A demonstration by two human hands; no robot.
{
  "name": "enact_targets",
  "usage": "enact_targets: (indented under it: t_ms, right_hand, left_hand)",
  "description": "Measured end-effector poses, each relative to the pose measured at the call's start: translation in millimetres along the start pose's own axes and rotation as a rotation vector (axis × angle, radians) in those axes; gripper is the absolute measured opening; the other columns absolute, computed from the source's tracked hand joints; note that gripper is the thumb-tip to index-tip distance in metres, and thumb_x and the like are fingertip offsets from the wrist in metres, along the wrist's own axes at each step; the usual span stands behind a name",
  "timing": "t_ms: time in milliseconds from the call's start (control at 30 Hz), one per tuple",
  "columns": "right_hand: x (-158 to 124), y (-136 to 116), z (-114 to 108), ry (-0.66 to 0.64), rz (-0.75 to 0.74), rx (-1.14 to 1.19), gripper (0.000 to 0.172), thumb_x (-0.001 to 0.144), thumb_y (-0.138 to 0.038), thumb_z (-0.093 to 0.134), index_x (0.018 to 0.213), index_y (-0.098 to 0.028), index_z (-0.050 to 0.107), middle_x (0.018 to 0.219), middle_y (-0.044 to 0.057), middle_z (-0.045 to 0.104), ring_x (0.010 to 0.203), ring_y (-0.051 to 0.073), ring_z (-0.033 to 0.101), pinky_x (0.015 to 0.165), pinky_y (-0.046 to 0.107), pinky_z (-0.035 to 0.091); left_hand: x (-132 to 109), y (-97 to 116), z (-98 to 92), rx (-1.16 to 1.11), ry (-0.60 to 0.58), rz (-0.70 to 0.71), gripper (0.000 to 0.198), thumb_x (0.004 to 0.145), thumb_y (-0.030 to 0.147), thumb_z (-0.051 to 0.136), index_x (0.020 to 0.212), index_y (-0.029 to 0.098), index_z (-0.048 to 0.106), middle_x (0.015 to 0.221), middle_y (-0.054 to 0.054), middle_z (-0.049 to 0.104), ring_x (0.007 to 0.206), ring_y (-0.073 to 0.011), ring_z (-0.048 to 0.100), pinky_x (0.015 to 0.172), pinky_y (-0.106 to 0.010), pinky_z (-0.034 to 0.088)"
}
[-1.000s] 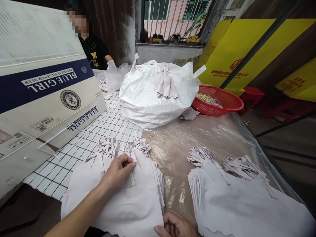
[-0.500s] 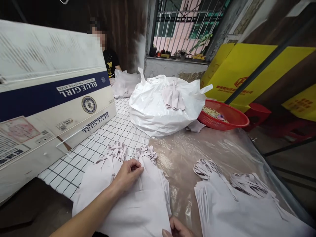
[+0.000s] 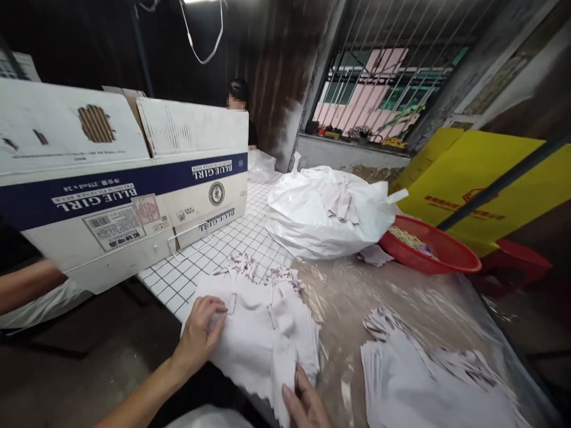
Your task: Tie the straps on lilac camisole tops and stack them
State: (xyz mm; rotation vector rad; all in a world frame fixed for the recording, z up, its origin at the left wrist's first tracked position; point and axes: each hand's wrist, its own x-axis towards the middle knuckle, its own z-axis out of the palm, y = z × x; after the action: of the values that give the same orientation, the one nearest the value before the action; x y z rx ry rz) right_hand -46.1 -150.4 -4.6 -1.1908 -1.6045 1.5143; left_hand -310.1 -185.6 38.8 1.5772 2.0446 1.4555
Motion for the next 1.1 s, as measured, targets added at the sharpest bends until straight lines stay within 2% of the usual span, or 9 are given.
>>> enact_targets:
  t_ms: [100,267,367,500,667,800,867,967,1100]
  right_hand:
    - [-5,-28,6,-0.046,0.044,0.093,0.052,0.081,-0.058,0.066,0.118,-0.021,0.067,0.126,0.012,0.068,0.124,0.029,0.059,0.104,0.039,0.048]
    - [10,-47,17,0.116,0.138,0.301,0.054,0.081,-0.060,0.065,0.116,-0.019,0.057,0.118,0.013,0.069,0.110,0.028,0.066,0.091,0.040,0.055]
    - [28,-47,18,0.216,0.143,0.285,0.059,0.081,-0.058,0.065,0.125,-0.020,0.053,0.109,0.012,0.071,0.100,0.028,0.070,0.082,0.039,0.057]
    - [51,-52,19,0.273,0.106,0.119,0.056,0.079,-0.052,0.065,0.121,-0.016,0.057,0.090,0.009,0.073,0.083,0.027,0.071,0.073,0.037,0.055]
    - [59,-71,27,0.311,-0.010,-0.450,0.029,0.082,-0.036,0.062,0.104,-0.017,0.065,0.103,0.013,0.073,0.099,0.029,0.067,0.084,0.036,0.048]
    - [59,-85,42,0.416,-0.039,-0.620,0.038,0.091,-0.038,0.053,0.123,-0.019,0.060,0.110,0.015,0.071,0.101,0.029,0.067,0.083,0.035,0.045]
    - [63,-89,53,0.425,-0.117,-0.555,0.036,0.092,-0.037,0.050,0.122,-0.020,0.059,0.117,0.015,0.069,0.104,0.027,0.065,0.087,0.035,0.044]
    - [71,-90,83,0.297,-0.238,-0.285,0.024,0.091,-0.034,0.049,0.102,-0.018,0.063,0.107,0.012,0.070,0.098,0.025,0.062,0.091,0.035,0.042]
    - [68,-90,156,0.021,-0.297,-0.069,0.016,0.084,-0.033,0.055,0.076,-0.020,0.058,0.080,0.002,0.066,0.079,0.017,0.057,0.081,0.029,0.044]
  left_hand:
    - [22,-1,7.3,0.016,-0.045,0.049,0.016,0.090,0.028,0.051,0.090,0.022,0.066,0.095,-0.009,0.068,0.095,-0.0252,0.059,0.085,-0.041,0.050]
    - [64,27,71.8,0.051,-0.211,-0.027,0.014,0.086,0.031,0.060,0.082,0.020,0.067,0.092,-0.009,0.068,0.095,-0.0258,0.059,0.089,-0.040,0.046]
    - [63,39,99.2,0.034,-0.226,-0.060,0.012,0.081,0.029,0.065,0.082,0.018,0.068,0.090,-0.009,0.068,0.093,-0.0270,0.060,0.088,-0.040,0.045]
    - [52,38,111.7,-0.005,-0.185,-0.148,0.009,0.077,0.020,0.063,0.084,0.017,0.069,0.094,-0.011,0.069,0.095,-0.0283,0.061,0.088,-0.041,0.043]
    - [50,39,113.4,-0.171,-0.115,-0.223,0.005,0.074,0.020,0.064,0.069,0.021,0.066,0.082,-0.005,0.069,0.095,-0.0264,0.060,0.091,-0.038,0.042]
    - [42,44,111.9,-0.405,-0.035,-0.277,0.015,0.075,0.034,0.066,0.069,0.020,0.065,0.076,-0.004,0.067,0.086,-0.0224,0.061,0.082,-0.034,0.046]
    - [34,42,108.0,-0.541,0.019,-0.314,0.025,0.076,0.044,0.064,0.075,0.018,0.065,0.075,-0.003,0.067,0.078,-0.0193,0.061,0.075,-0.031,0.049]
    - [21,27,89.8,-0.704,0.168,-0.387,0.035,0.073,0.052,0.065,0.079,0.017,0.064,0.074,-0.002,0.066,0.070,-0.0166,0.062,0.070,-0.029,0.051]
    - [-6,-9,33.7,-0.803,0.528,-0.493,0.035,0.070,0.052,0.069,0.077,0.019,0.061,0.070,-0.001,0.065,0.068,-0.0157,0.063,0.069,-0.029,0.053]
